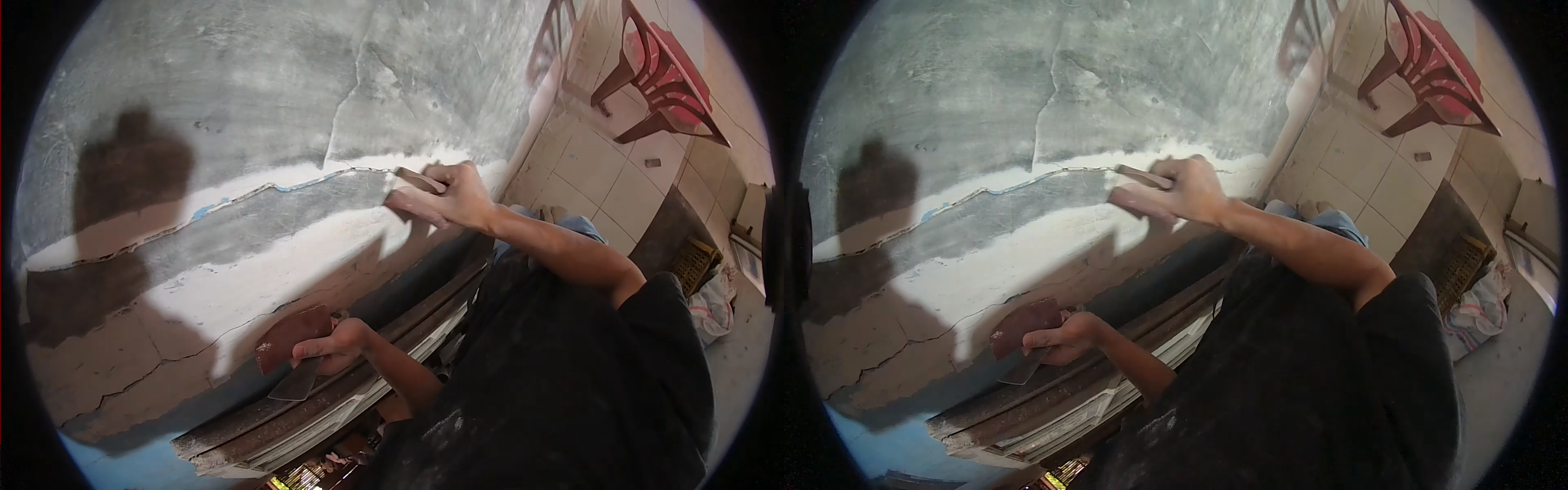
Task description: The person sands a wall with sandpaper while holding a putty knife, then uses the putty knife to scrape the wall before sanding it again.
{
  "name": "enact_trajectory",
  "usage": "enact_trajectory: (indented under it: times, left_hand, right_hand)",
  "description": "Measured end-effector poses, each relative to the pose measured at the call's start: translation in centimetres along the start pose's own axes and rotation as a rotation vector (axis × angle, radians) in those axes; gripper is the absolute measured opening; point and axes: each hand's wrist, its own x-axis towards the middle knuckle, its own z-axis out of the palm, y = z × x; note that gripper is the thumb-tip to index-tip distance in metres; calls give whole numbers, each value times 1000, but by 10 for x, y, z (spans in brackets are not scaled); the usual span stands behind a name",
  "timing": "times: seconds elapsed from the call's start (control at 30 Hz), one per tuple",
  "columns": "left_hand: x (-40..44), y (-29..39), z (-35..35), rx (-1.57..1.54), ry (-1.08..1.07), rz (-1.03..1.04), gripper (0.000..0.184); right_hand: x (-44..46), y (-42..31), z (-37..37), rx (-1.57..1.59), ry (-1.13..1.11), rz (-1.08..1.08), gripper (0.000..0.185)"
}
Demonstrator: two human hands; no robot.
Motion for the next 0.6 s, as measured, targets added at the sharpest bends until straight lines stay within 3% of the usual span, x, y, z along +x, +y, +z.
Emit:
enact_trajectory:
  times: [0.1, 0.2, 0.23, 0.37, 0.47, 0.6]
  left_hand:
    - [1, 0, 7, -16, 37, 9, 44]
    - [-1, 2, 3, 45, -14, 10, 45]
    - [-5, 5, 2, 77, -38, 13, 45]
    - [-6, 4, 3, 47, -4, 1, 45]
    - [-5, 3, 4, 53, 2, 12, 45]
    - [-8, 8, 4, 55, 9, -4, 44]
  right_hand:
    - [0, 4, 1, 41, 42, -147, 34]
    - [5, -29, 5, -11, 4, -52, 32]
    - [13, -20, 4, -94, 34, -186, 30]
    - [1, 25, -2, -65, 60, -122, 34]
    - [2, 13, -9, -55, -18, -85, 49]
    - [8, -10, 2, 24, 18, -112, 46]
